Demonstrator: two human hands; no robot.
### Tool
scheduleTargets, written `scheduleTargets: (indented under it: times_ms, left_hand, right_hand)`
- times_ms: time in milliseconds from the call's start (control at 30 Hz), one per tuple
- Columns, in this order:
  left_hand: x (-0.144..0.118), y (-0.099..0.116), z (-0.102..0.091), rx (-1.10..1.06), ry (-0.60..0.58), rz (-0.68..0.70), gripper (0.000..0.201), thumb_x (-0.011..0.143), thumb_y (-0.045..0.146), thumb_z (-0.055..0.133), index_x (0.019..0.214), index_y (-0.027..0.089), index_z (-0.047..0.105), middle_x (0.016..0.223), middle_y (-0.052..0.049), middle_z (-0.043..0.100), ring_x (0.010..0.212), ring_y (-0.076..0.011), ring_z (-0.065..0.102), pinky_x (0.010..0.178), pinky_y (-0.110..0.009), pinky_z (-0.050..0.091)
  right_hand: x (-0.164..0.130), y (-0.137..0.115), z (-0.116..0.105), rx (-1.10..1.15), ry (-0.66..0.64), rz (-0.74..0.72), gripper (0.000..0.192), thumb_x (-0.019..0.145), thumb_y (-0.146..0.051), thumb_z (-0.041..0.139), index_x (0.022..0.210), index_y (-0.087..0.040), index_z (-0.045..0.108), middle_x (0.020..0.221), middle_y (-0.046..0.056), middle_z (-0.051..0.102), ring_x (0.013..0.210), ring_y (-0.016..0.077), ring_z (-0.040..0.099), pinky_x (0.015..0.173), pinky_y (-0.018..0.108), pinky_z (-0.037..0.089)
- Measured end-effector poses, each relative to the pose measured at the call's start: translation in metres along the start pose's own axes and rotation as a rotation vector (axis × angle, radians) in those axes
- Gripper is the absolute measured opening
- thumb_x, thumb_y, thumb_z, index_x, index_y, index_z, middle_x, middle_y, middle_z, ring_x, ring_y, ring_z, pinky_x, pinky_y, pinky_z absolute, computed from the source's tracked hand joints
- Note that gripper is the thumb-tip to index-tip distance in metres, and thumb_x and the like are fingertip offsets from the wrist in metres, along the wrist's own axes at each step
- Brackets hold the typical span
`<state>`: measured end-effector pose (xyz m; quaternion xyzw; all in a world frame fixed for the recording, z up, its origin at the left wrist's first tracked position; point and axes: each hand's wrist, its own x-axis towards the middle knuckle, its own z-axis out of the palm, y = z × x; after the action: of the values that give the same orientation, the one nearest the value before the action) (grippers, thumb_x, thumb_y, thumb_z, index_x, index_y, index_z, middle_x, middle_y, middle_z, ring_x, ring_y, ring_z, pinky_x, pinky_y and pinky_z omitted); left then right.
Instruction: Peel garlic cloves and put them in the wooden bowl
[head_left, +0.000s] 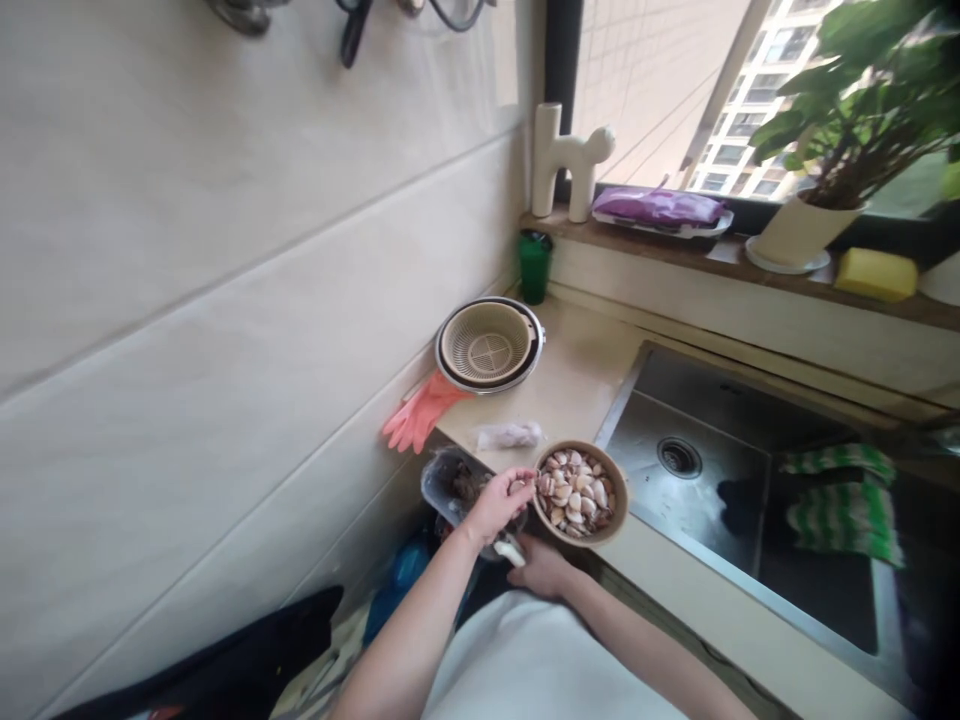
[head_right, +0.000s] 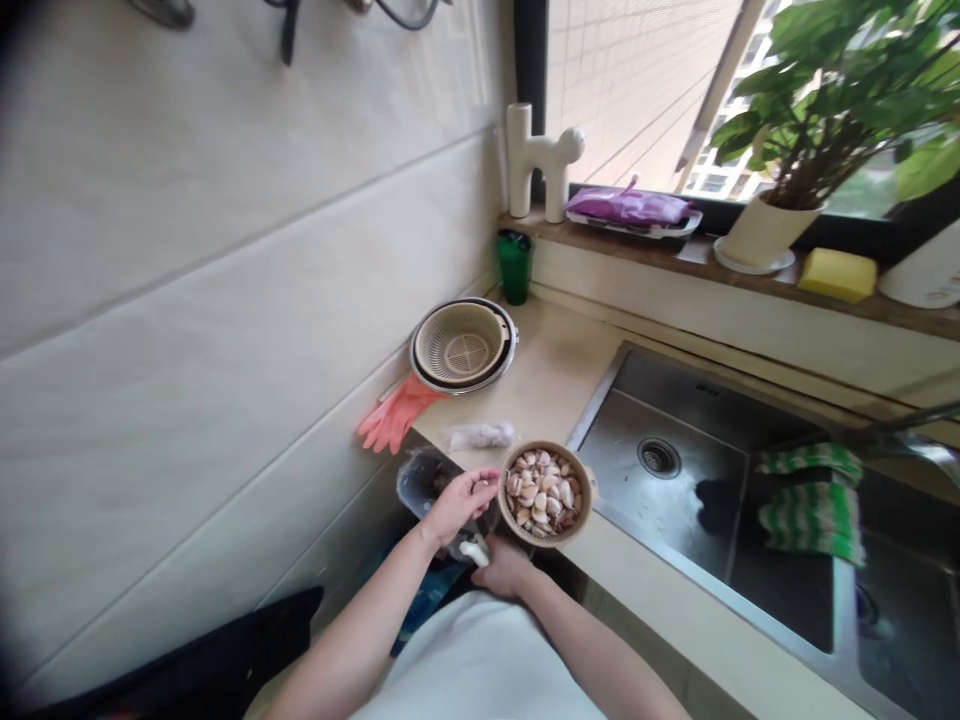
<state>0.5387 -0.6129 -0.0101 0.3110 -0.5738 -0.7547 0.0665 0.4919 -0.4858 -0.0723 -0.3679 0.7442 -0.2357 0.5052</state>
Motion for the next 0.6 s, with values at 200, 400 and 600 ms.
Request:
scheduleTargets:
  times_ms: [200,400,600]
  left_hand:
    - [-0.035,-0.02,-0.053,-0.339,0.306,-0.018,0.03,0.073,0.025,0.068,0.096,0.013,0.054,0.086,-0.007,0.064,0.067,-0.0086,0.059,0.063,-0.02,0.046]
    - [-0.041,-0.052,-0.075,-0.486,0.553,-0.02,0.018,0.07,0.013,0.07,0.085,0.012,0.058,0.076,-0.003,0.064,0.063,-0.0075,0.061,0.067,-0.021,0.051]
    - [-0.04,-0.065,-0.082,-0.529,0.527,-0.053,0.013,0.068,0.007,0.069,0.079,0.01,0.064,0.073,-0.003,0.065,0.061,-0.0075,0.061,0.061,-0.018,0.051]
  right_hand:
    - [0.0,-0.004,-0.009,0.053,0.079,0.003,0.035,0.063,-0.024,0.057,0.096,-0.017,0.054,0.093,0.006,0.061,0.085,0.0214,0.054,0.075,0.03,0.04]
    - [-0.001,-0.018,-0.013,0.043,0.041,-0.134,0.023,0.064,-0.019,0.053,0.087,-0.017,0.052,0.075,0.0,0.058,0.069,0.0151,0.052,0.062,0.024,0.037]
    - [0.004,-0.022,-0.008,-0.065,0.06,-0.191,0.026,0.059,-0.015,0.055,0.086,-0.017,0.052,0.081,0.001,0.059,0.072,0.0149,0.052,0.065,0.023,0.037]
